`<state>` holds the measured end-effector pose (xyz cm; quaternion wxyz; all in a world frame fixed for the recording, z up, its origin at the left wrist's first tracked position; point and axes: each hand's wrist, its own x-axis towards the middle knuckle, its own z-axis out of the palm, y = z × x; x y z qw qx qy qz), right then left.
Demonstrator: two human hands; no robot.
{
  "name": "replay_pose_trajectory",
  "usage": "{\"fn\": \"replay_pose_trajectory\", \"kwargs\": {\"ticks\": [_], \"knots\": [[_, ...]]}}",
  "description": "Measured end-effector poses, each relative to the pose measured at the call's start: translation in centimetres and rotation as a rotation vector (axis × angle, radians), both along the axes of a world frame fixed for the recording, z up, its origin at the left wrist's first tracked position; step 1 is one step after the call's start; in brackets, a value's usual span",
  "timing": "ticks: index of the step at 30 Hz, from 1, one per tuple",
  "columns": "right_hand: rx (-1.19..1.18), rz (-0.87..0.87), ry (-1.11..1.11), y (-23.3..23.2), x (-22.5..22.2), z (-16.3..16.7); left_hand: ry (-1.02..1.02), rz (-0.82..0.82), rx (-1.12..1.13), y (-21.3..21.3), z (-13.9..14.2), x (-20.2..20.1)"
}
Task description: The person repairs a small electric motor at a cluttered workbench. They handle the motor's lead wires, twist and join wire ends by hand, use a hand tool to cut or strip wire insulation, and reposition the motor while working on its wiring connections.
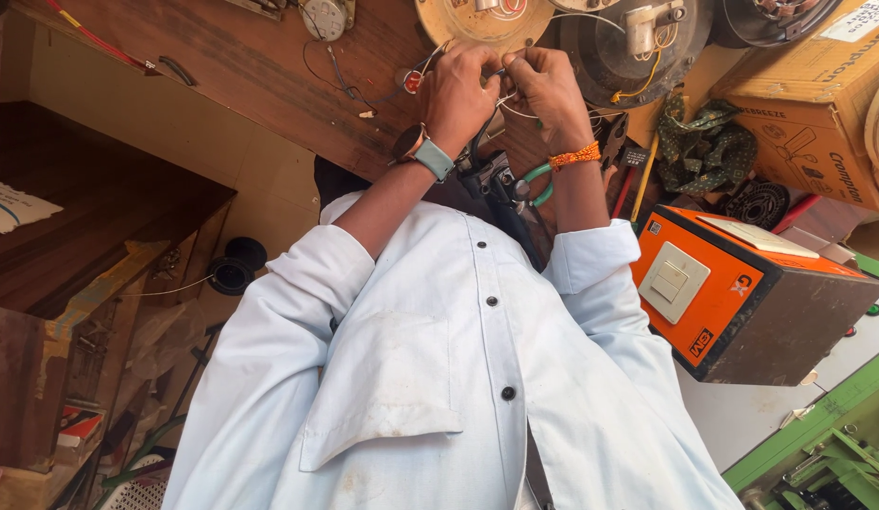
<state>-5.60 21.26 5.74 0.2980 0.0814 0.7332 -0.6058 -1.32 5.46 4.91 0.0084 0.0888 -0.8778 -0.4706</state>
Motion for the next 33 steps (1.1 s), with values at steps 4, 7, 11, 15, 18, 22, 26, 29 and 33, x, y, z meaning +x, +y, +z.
{"fn": "replay_pose_trajectory", "kwargs": {"ticks": [4,7,11,15,18,22,26,29,33], "knots": [[-0.055,-0.123,-0.117,-0.6,0.4,0.3,-0.205,-0.039,0.018,0.0,-0.1,-0.6],[-0.093,-0.139,-0.104,-1.1,0.6,0.5,-0.062,0.017,0.004,0.0,-0.4,-0.3],[-0.102,-0.135,-0.047,-1.2,0.9,0.6,0.096,0.049,0.225,-0.3,-1.2,0.3],[-0.077,-0.129,0.028,-1.1,1.6,0.6,0.034,0.091,0.278,-0.7,-2.2,0.2],[-0.041,-0.138,0.158,-1.4,2.5,0.8,-0.012,0.103,0.322,-0.7,-2.8,0.0],[0.102,-0.130,0.336,-1.9,3.2,1.4,0.027,0.092,0.315,-0.6,-3.1,0.1],[0.126,-0.179,0.344,-2.8,3.5,2.2,-0.003,0.102,0.384,-0.4,-2.8,0.2],[0.068,-0.231,0.305,-3.7,3.9,2.6,-0.088,0.155,0.367,-0.2,-2.3,0.3],[0.044,-0.257,0.271,-4.1,4.1,2.5,-0.042,0.200,0.231,0.0,-1.9,0.3]]}}
